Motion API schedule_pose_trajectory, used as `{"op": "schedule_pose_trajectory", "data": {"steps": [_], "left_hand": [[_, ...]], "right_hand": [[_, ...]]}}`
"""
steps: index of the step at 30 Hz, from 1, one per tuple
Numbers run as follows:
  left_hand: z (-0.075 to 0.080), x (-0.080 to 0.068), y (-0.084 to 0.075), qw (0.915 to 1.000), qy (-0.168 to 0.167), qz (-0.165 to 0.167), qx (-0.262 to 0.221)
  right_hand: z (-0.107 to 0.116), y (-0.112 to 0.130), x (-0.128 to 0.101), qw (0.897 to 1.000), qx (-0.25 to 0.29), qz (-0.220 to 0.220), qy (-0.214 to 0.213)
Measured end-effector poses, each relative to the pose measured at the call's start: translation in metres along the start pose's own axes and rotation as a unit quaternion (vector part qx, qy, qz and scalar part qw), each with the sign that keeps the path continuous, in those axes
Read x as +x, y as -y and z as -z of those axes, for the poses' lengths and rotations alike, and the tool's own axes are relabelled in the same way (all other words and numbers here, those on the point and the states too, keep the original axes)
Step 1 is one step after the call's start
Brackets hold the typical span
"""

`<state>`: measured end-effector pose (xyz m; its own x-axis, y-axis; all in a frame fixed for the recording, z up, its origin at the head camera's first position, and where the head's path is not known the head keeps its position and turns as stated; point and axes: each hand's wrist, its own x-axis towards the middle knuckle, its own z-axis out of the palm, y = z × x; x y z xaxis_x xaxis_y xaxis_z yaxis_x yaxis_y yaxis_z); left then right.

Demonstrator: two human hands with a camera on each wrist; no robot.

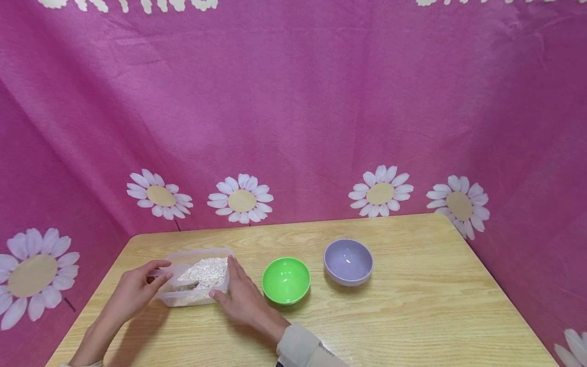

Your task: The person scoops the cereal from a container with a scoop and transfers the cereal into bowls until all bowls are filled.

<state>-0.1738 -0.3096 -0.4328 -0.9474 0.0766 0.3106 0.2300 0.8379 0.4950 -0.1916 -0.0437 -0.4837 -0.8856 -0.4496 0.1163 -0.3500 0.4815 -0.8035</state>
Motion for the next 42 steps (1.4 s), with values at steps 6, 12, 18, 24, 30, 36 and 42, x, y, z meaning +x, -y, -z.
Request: {"op": "schedule_pose_trajectory", "data": {"steps": [6, 12, 18, 24, 30, 36, 42], "left_hand": [[0.003, -0.001, 0.002, 0.9999, 0.015, 0.004, -0.007], [0.006, -0.003, 0.004, 0.9998, 0.017, 0.000, -0.006], [0.005, -0.004, 0.005, 0.9999, 0.011, -0.003, -0.011], [0.004, -0.006, 0.006, 0.9998, 0.001, -0.011, -0.016], [0.005, -0.006, 0.009, 0.9993, -0.014, -0.025, -0.024], [0.005, -0.008, 0.014, 0.9985, -0.033, -0.030, -0.031], [0.005, -0.010, 0.016, 0.9968, -0.057, -0.040, -0.038]], "right_hand": [[0.000, 0.000, 0.000, 1.000, 0.000, 0.002, -0.002], [0.000, 0.000, -0.001, 1.000, 0.003, 0.004, -0.005], [0.000, 0.001, -0.001, 1.000, 0.005, -0.002, -0.005], [0.000, 0.001, -0.001, 1.000, 0.006, -0.001, -0.006], [0.000, 0.001, -0.001, 1.000, 0.007, -0.004, -0.003], [0.000, 0.000, 0.000, 1.000, 0.005, -0.007, -0.002], [-0.001, -0.001, 0.000, 1.000, 0.005, -0.002, -0.002]]}}
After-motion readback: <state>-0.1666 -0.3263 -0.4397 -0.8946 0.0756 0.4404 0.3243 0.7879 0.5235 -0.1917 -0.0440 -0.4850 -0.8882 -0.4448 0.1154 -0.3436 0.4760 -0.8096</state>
